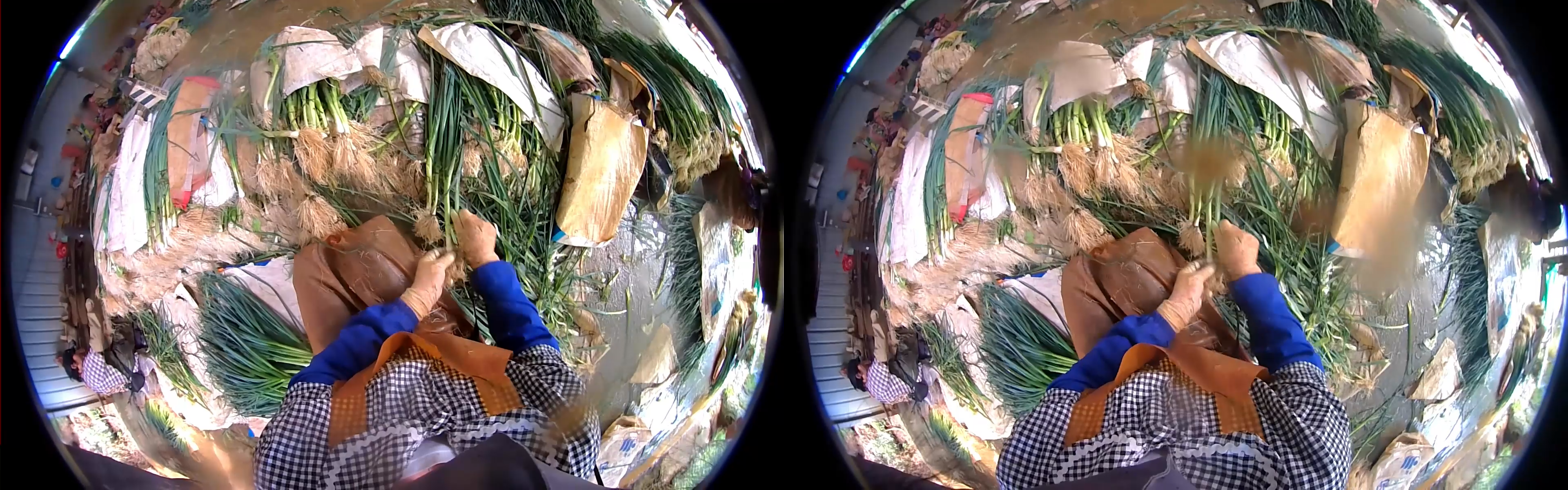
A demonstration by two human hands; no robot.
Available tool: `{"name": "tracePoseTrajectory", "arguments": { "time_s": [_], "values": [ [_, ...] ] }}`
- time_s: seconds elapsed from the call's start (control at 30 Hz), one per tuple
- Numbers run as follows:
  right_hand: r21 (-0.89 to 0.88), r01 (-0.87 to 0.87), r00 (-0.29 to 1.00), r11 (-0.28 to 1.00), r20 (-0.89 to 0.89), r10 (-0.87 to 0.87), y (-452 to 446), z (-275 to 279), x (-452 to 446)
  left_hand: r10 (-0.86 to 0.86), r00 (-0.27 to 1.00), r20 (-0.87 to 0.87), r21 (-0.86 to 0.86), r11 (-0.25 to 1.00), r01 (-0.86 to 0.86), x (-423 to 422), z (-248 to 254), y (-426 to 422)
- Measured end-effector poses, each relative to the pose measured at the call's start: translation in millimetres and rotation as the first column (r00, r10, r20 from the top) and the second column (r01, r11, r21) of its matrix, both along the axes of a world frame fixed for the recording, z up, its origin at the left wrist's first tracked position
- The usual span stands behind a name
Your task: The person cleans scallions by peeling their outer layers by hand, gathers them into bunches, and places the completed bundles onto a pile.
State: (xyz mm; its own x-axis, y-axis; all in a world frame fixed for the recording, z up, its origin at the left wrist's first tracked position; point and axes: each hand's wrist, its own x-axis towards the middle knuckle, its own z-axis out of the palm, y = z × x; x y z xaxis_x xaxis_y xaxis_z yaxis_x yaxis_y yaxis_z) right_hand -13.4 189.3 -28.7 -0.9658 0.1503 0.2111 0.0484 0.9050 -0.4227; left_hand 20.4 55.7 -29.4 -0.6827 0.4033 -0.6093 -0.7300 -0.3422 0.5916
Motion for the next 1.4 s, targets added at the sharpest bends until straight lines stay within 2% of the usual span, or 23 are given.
{"name": "tracePoseTrajectory", "arguments": {
  "time_s": [0.13, 0.17, 0.2, 0.23, 0.27, 0.33, 0.4, 0.47, 0.57, 0.6, 0.63, 0.67, 0.73, 0.8, 0.87, 0.93, 1.0, 1.07, 1.13, 1.2, 1.27, 1.33, 1.4],
  "values": [
    [-0.631, 0.248, 0.953, 0.735, 0.296, -0.067, 37.0, 37.7, 93.0, 0.144, 0.986, -0.079, 0.023, 0.990, -0.143, -2.7, -7.0, -0.3],
    [-0.603, 0.312, 0.938, 0.734, 0.321, -0.134, 58.9, 49.0, 110.1, 0.140, 0.987, -0.072, 0.026, 0.990, -0.139, -3.2, -7.8, 0.3],
    [-0.322, 0.355, 0.893, 0.878, 0.395, -0.216, 99.5, 7.0, 129.0, 0.112, 0.988, -0.110, -0.021, 0.993, -0.115, -4.5, -9.2, 0.2],
    [0.135, 0.099, 0.919, 0.986, 0.368, -0.143, 144.2, -38.2, 153.3, 0.084, 0.986, -0.146, -0.067, 0.993, -0.095, -4.8, -10.2, 0.7],
    [0.416, 0.202, 0.566, 0.887, 0.689, -0.453, 151.0, -36.9, 149.1, 0.080, 0.987, -0.138, -0.064, 0.994, -0.090, -1.1, -10.9, 1.3],
    [0.126, 0.189, 0.780, 0.974, 0.584, -0.226, 104.6, 19.5, 120.0, 0.006, 0.982, -0.191, -0.096, 0.995, -0.025, 5.0, -17.7, -0.6],
    [-0.381, 0.097, 0.986, 0.919, 0.160, -0.038, 55.0, 12.8, 80.4, -0.006, 0.984, -0.177, -0.065, 0.998, -0.005, 6.0, 0.2, 1.0],
    [-0.419, -0.030, 0.931, 0.908, 0.319, 0.177, 17.7, 39.1, 46.1, 0.088, 0.965, -0.245, -0.116, 0.986, -0.120, 7.6, 18.8, 7.7],
    [0.118, -0.434, 0.889, 0.893, 0.213, 0.404, -3.0, 65.4, 33.3, 0.027, 0.945, -0.326, -0.145, 0.986, -0.078, -2.8, 12.5, -5.5],
    [0.160, -0.531, 0.841, 0.832, -0.023, 0.541, 6.0, 60.6, 36.9, -0.055, 0.949, -0.312, -0.189, 0.982, -0.005, -4.9, 14.3, -10.4],
    [-0.075, -0.547, 0.837, 0.834, -0.052, 0.545, 17.5, 58.3, 49.0, 0.129, 0.968, -0.214, 0.068, 0.991, -0.117, -9.8, 13.6, -13.1],
    [-0.304, -0.537, 0.838, 0.787, -0.082, 0.540, 27.0, 70.1, 58.2, 0.004, 0.966, -0.259, -0.028, 1.000, -0.012, -19.7, 4.1, -21.9],
    [-0.806, -0.026, 0.888, 0.592, 0.254, 0.384, 45.0, 94.9, 69.3, -0.119, 0.990, 0.081, 0.163, 0.981, 0.104, -40.4, 12.2, -35.2],
    [-0.109, -0.232, 0.930, 0.967, 0.267, 0.253, 71.4, 34.1, 47.8, -0.072, 0.987, 0.145, 0.108, 0.993, 0.057, -52.6, 33.4, -26.6],
    [-0.012, -0.137, 0.968, 0.991, 0.211, 0.136, 57.7, 6.2, 17.4, -0.276, 0.956, 0.105, 0.120, 0.957, 0.263, -73.3, 40.5, -35.3],
    [-0.753, 0.060, 0.939, 0.656, 0.265, 0.218, 23.8, 7.2, -31.1, -0.267, 0.939, 0.219, 0.364, 0.915, 0.175, -93.6, 47.4, -31.5],
    [-0.799, 0.104, 0.963, 0.592, 0.229, 0.140, -0.5, -27.1, -79.4, -0.159, 0.987, 0.016, 0.247, 0.957, 0.150, -108.8, 68.3, -39.9],
    [-0.958, 0.199, 0.888, 0.206, 0.265, 0.375, -7.0, 1.5, -92.1, -0.056, 0.974, -0.220, 0.294, 0.948, 0.120, -111.1, 136.3, -54.0],
    [-0.981, 0.117, 0.940, 0.158, 0.160, 0.301, -10.8, 1.7, -91.3, 0.062, 0.934, -0.351, 0.530, 0.836, 0.143, -128.3, 114.2, -84.5],
    [-0.981, 0.192, 0.945, 0.032, 0.193, 0.263, -10.3, 8.8, -82.3, 0.200, 0.953, -0.229, 0.362, 0.926, -0.107, -125.9, 90.7, -107.5],
    [-0.965, 0.210, 0.923, 0.157, 0.248, 0.294, 2.6, -11.8, -74.8, 0.277, 0.949, -0.151, 0.334, 0.918, -0.215, -120.0, 54.7, -106.6],
    [-0.429, 0.220, 0.961, 0.876, 0.250, -0.119, -0.7, -14.3, -69.6, 0.337, 0.940, -0.059, 0.328, 0.896, -0.300, -108.0, 31.7, -94.2],
    [-0.587, 0.349, 0.923, 0.730, 0.349, -0.161, -12.8, 6.4, -72.8, 0.308, 0.923, -0.230, 0.221, 0.940, -0.259, -107.1, 13.1, -87.4]
  ]
}}
